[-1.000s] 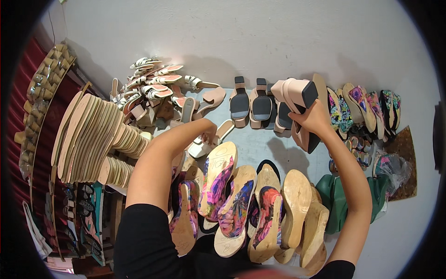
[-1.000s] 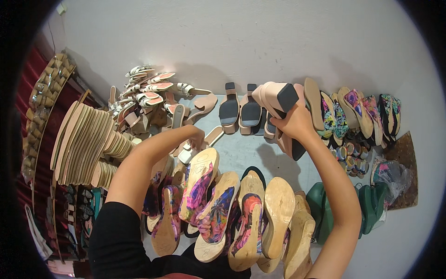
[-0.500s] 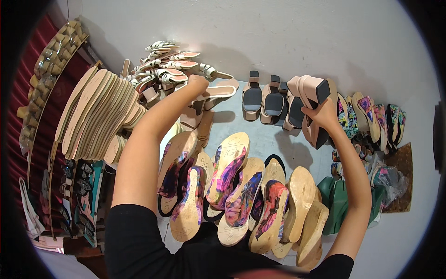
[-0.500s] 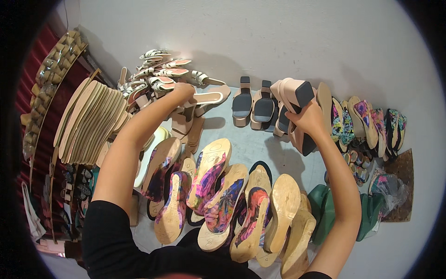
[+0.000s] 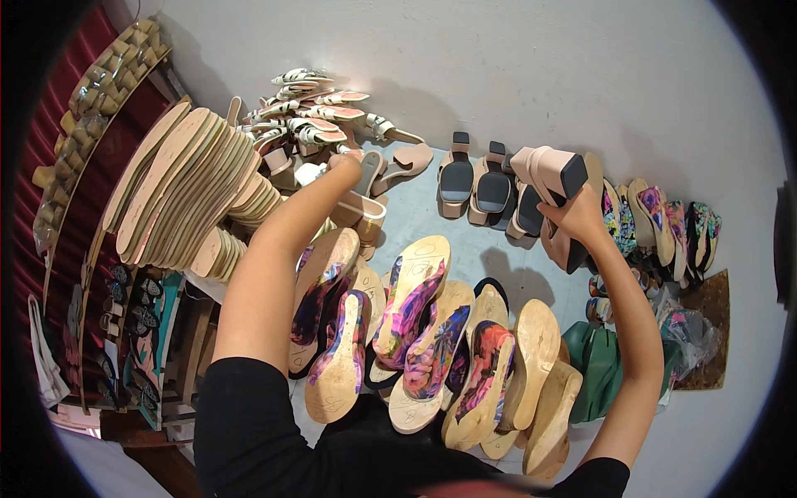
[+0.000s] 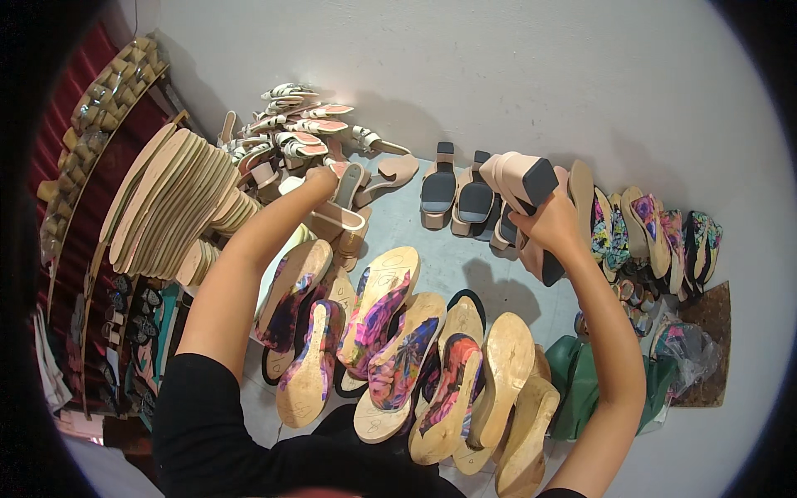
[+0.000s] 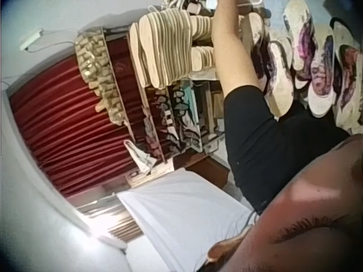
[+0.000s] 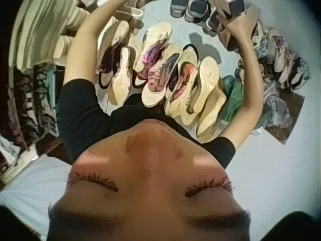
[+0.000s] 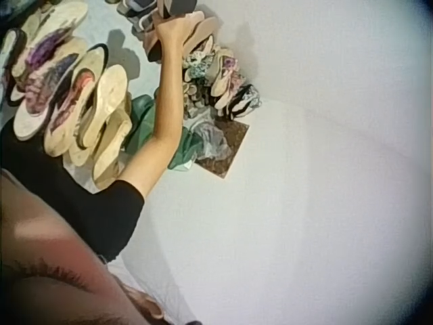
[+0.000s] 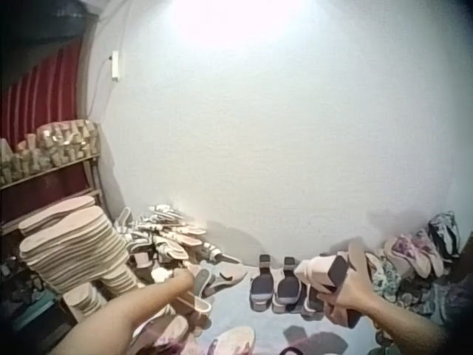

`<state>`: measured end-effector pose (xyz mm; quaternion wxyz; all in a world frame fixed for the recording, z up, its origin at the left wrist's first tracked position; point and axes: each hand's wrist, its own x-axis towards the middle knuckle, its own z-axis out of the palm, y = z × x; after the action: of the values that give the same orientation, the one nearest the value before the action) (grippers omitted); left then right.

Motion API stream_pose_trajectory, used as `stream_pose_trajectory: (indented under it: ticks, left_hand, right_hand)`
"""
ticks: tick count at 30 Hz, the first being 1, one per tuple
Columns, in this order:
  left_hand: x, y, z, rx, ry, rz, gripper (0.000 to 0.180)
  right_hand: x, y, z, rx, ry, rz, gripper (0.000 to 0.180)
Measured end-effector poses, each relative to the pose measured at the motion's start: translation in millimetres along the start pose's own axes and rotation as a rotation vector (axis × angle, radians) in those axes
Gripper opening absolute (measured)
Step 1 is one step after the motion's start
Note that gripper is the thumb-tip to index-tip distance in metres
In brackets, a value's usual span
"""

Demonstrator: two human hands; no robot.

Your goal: Organizing and matching various shoe parts and finished sandals on a work table.

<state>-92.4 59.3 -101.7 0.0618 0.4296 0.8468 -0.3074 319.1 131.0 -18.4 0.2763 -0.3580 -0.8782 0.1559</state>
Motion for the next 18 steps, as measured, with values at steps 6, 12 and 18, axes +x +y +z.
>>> stream_pose_trajectory:
  ticks: [6,12,18]
  left_hand:
    - [-13,-17,10,-0.046,-0.033,-0.097,0.042]
    - [-21,-19,0,0.020,0.004,-0.017,0.035]
    - [-95,-10,-64,-0.206,0.380,0.257,0.026]
  right_hand:
    - [-5,-6,-8,-0.045,0.007,0.085,0.048]
    - [-1,-6,-8,-0.092,-0.048,0.056,0.055]
    - [25,-26,4,-0.304,-0.134,-0.097,0.045]
